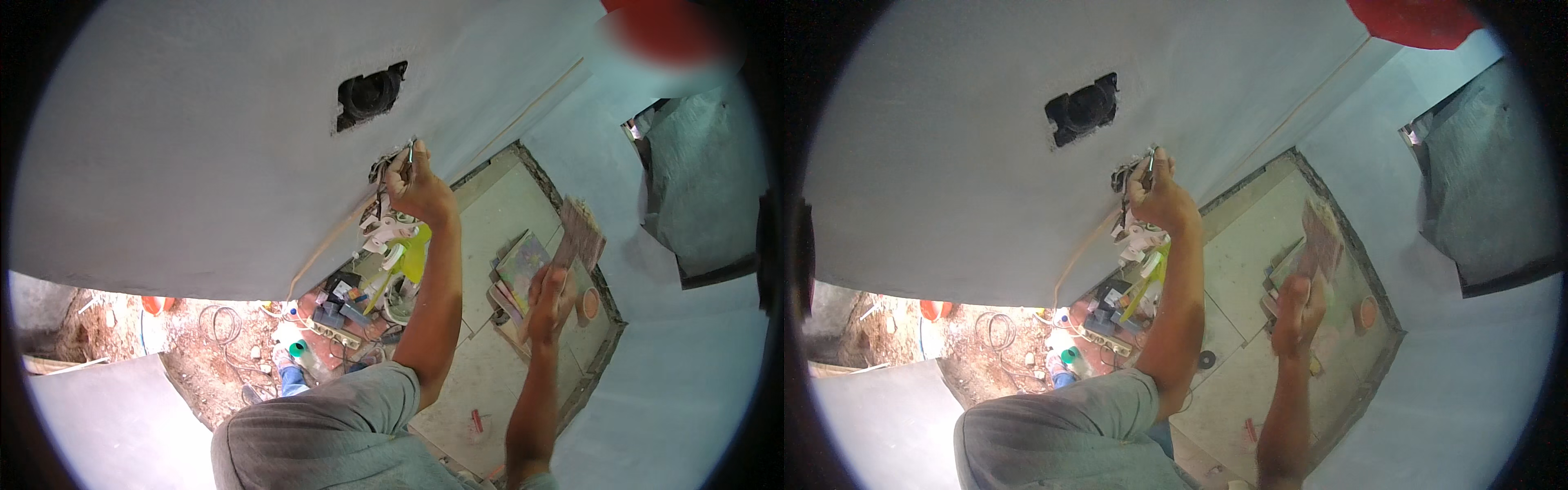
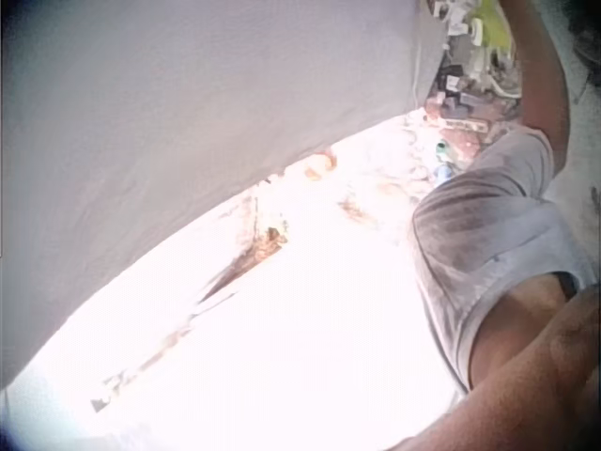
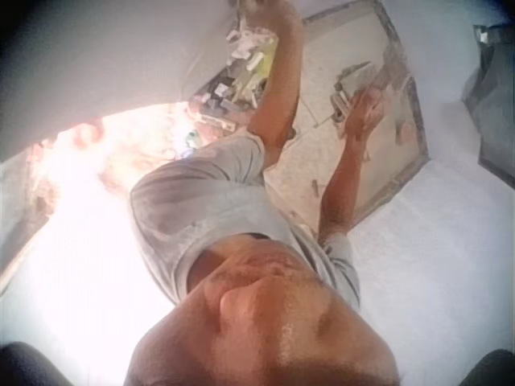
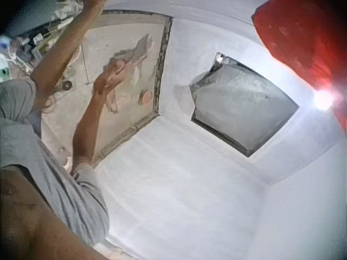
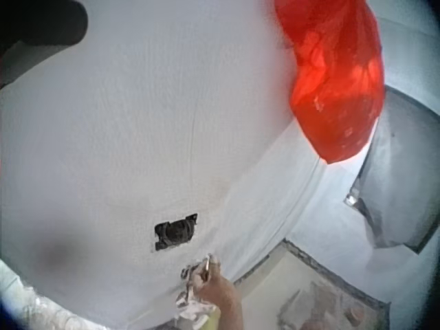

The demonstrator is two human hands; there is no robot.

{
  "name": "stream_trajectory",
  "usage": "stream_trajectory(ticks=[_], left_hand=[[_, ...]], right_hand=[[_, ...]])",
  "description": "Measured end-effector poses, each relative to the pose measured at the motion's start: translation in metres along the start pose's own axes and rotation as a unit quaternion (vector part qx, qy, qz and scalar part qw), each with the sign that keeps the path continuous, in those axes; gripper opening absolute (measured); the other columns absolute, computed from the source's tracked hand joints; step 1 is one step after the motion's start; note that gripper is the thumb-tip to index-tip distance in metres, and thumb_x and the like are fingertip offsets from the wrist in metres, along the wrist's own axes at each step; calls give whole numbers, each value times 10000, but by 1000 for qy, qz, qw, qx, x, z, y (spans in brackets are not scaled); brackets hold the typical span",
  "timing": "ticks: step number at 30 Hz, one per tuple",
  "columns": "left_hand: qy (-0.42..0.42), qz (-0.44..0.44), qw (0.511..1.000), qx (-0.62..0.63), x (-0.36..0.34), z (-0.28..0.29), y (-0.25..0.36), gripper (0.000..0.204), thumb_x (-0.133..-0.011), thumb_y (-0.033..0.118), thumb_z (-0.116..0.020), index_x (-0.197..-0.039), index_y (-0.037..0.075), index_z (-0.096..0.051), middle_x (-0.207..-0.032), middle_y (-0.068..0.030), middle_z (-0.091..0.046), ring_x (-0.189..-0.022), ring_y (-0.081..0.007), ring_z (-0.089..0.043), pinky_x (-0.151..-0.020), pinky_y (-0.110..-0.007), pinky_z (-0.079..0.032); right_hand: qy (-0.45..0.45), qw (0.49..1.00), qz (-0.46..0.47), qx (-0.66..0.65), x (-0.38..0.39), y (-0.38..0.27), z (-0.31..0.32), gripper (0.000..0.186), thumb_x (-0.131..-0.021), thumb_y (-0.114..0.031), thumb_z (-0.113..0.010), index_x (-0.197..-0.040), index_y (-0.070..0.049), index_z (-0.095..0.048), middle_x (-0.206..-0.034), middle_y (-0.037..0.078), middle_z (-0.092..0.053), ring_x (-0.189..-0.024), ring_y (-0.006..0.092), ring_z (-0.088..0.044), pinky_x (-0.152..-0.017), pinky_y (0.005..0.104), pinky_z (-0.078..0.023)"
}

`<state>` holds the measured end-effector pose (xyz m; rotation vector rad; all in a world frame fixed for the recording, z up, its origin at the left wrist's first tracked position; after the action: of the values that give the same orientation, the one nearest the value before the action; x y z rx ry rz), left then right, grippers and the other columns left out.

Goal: The person manipulates wires and uses a hammer and a chisel to prepare a wall for electrical installation.

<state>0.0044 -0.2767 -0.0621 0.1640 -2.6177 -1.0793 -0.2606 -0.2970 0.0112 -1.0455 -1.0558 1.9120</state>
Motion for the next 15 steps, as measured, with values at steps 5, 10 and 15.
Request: stream_trajectory(ticks=[5, 10, 15], left_hand=[[-7, 73, 997, 20, 4, 2, 9, 219, -837, 20, -765, -959, -93, -622, -930, -160, -696, -745, -186, -697, -662, -262, -613], [-35, 62, 997, 13, -1, 3, 16, 200, -853, 26, -749, -967, -99, -642, -907, -157, -702, -732, -190, -701, -682, -264, -614], [-60, 52, 997, -16, -1, 5, 15, 196, -869, 36, -730, -979, -106, -650, -893, -149, -705, -723, -188, -699, -675, -258, -608]], right_hand=[[75, 987, -143, 6, 86, 27, 10, 599, -961, -674, -458, -813, -95, -492, -624, -22, -424, -509, 62, -409, -438, 245, -312], [116, 965, -236, -5, 158, 54, 10, 644, -925, -736, -449, -802, -104, -464, -623, -30, -404, -504, 68, -387, -430, 236, -290], [123, 943, -309, -9, 228, 70, 18, 539, -971, -614, -462, -811, -99, -457, -674, -34, -402, -570, 69, -392, -487, 231, -305]])
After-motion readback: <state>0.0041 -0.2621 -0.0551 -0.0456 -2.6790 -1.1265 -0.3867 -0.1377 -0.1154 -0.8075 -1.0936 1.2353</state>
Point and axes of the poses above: each hand's wrist, its own x-axis away from the middle knuckle, its own z-axis out of the back of the hand, y = z × x, the point moved 5 cm from there along -x, towards the middle knuckle
